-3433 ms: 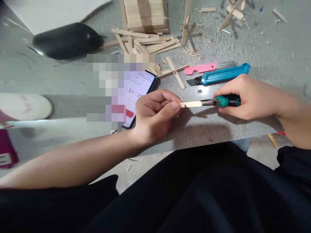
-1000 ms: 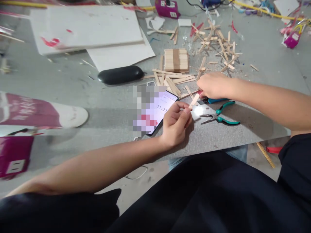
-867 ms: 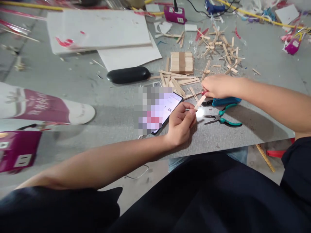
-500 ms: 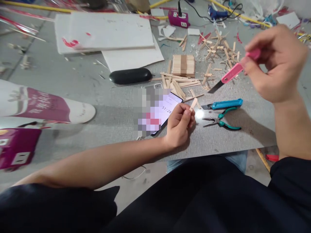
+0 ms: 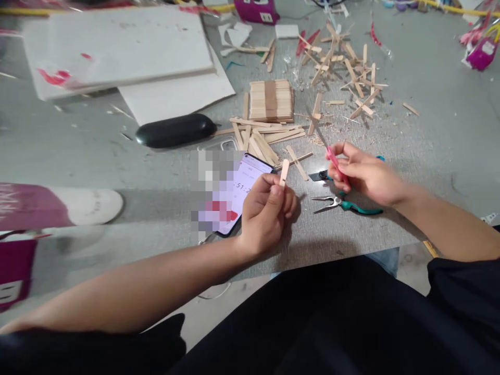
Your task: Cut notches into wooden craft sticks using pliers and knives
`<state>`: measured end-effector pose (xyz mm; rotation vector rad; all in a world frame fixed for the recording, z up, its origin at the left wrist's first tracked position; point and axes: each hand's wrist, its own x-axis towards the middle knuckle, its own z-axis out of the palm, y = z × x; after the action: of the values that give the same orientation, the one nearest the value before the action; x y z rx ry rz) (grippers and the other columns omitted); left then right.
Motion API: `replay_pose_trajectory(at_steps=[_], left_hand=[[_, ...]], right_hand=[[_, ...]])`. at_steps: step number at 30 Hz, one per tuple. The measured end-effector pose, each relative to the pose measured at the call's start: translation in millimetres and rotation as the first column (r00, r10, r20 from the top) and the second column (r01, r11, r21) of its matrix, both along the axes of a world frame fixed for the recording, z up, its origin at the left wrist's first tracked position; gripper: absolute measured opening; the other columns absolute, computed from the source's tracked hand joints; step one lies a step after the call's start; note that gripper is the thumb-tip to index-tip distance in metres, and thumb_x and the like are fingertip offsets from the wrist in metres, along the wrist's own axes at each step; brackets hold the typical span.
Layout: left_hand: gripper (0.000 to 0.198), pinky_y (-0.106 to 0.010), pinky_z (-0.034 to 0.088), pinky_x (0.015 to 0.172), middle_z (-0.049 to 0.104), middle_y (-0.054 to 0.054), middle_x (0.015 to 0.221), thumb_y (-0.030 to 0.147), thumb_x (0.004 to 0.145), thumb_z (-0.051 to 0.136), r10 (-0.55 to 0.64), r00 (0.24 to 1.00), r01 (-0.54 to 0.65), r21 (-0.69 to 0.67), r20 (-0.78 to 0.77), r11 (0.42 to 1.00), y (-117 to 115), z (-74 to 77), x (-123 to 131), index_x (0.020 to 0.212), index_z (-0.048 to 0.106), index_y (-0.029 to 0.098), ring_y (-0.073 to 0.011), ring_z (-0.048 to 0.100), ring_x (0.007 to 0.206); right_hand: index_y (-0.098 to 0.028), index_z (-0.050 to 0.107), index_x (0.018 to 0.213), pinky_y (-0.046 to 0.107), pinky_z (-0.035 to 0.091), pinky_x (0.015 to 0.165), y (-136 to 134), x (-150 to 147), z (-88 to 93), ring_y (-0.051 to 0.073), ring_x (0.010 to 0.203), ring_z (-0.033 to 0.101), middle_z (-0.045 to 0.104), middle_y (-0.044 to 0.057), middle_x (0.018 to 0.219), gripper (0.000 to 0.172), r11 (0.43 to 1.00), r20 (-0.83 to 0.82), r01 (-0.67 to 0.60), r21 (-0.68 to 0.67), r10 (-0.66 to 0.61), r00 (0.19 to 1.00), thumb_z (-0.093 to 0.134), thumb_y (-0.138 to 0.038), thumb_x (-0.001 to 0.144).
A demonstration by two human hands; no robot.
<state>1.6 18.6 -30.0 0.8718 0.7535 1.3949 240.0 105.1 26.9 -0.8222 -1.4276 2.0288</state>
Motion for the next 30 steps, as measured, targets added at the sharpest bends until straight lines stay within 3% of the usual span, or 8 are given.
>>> replay_pose_trajectory(at_steps=[2, 5, 10, 12, 14, 21, 25, 30], left_hand=[[0.038, -0.021, 0.037, 0.047, 0.043, 0.013, 0.057, 0.057, 0.114, 0.078, -0.030, 0.999, 0.029, 0.011, 0.015, 1.000, -1, 1.4, 0, 0.103, 0.057, 0.028, -0.0092, 0.039, 0.047], [0.035, -0.022, 0.039, 0.050, 0.043, 0.013, 0.055, 0.054, 0.115, 0.077, -0.091, 0.995, 0.090, 0.020, 0.033, 0.996, -1, 3.6, -1, 0.104, 0.059, 0.026, -0.0101, 0.040, 0.049], [0.033, -0.028, 0.061, 0.078, 0.062, 0.006, 0.056, 0.053, 0.117, 0.075, -0.210, 0.975, 0.211, 0.001, 0.068, 0.978, -2, 5.7, -2, 0.105, 0.063, 0.024, -0.0163, 0.071, 0.071], [0.032, -0.030, 0.062, 0.084, 0.069, 0.004, 0.059, 0.052, 0.118, 0.073, -0.280, 0.954, 0.280, 0.013, 0.107, 0.960, -2, 6.5, -2, 0.107, 0.062, 0.024, -0.0178, 0.077, 0.079], [0.032, -0.030, 0.061, 0.081, 0.071, 0.003, 0.061, 0.052, 0.118, 0.072, -0.349, 0.926, 0.348, 0.028, 0.144, 0.937, -2, 8.0, -2, 0.107, 0.062, 0.023, -0.0181, 0.078, 0.077], [0.037, -0.030, 0.059, 0.072, 0.070, 0.004, 0.061, 0.052, 0.117, 0.074, -0.443, 0.876, 0.447, 0.024, 0.193, 0.894, -3, 11.1, -1, 0.099, 0.058, 0.023, -0.0162, 0.070, 0.062], [0.039, -0.028, 0.057, 0.066, 0.065, 0.005, 0.059, 0.052, 0.114, 0.079, -0.420, 0.892, 0.424, 0.014, 0.166, 0.906, -1, 9.4, -2, 0.096, 0.061, 0.022, -0.0136, 0.065, 0.056], [0.039, -0.023, 0.047, 0.053, 0.059, 0.007, 0.058, 0.052, 0.111, 0.084, -0.357, 0.923, 0.359, 0.012, 0.144, 0.933, -2, 10.0, -3, 0.095, 0.064, 0.022, -0.0092, 0.053, 0.046]], right_hand=[[-0.029, 0.057, 0.114, 0.032, 0.039, 0.056, -12, -4, -6.3, 0.013, 0.065, 0.043, 0.048, -0.004, 0.083, 0.036, 0.971, 0.057, -0.010, 0.239, -0.004, 0.998, 0.064, -0.064, 0.115], [-0.030, 0.057, 0.114, 0.032, 0.037, 0.057, -24, -3, -15.1, 0.013, 0.063, 0.040, 0.046, -0.005, 0.081, 0.033, 0.834, 0.113, 0.011, 0.552, -0.089, 0.990, 0.052, -0.061, 0.122], [-0.026, 0.066, 0.112, 0.030, 0.043, 0.063, -27, -3, -18.3, 0.012, 0.067, 0.058, 0.065, -0.003, 0.082, 0.020, 0.612, 0.217, -0.070, 0.788, -0.171, 0.961, 0.055, -0.038, 0.123], [-0.026, 0.067, 0.121, 0.029, 0.046, 0.065, -25, -5, -18.5, 0.012, 0.070, 0.064, 0.074, -0.002, 0.089, 0.016, 0.502, 0.236, -0.125, 0.856, -0.164, 0.958, 0.051, -0.030, 0.123], [-0.026, 0.066, 0.130, 0.030, 0.050, 0.068, -24, -7, -19.4, 0.014, 0.074, 0.070, 0.080, 0.000, 0.099, 0.018, 0.445, 0.248, -0.169, 0.880, -0.124, 0.961, 0.051, -0.026, 0.121], [-0.026, 0.066, 0.123, 0.031, 0.045, 0.067, -20, -6, -21.1, 0.016, 0.076, 0.068, 0.078, 0.001, 0.096, 0.019, 0.371, 0.297, -0.223, 0.901, -0.154, 0.942, 0.052, -0.039, 0.123], [-0.029, 0.067, 0.113, 0.034, 0.044, 0.066, -18, -3, -16.5, 0.017, 0.069, 0.061, 0.069, -0.001, 0.083, 0.017, 0.340, 0.302, -0.228, 0.912, -0.180, 0.936, 0.054, -0.035, 0.121], [-0.032, 0.071, 0.116, 0.039, 0.051, 0.070, -23, 1, -7.9, 0.021, 0.076, 0.067, 0.074, 0.002, 0.089, 0.016, 0.340, 0.315, -0.227, 0.913, -0.231, 0.921, 0.055, -0.030, 0.117]])
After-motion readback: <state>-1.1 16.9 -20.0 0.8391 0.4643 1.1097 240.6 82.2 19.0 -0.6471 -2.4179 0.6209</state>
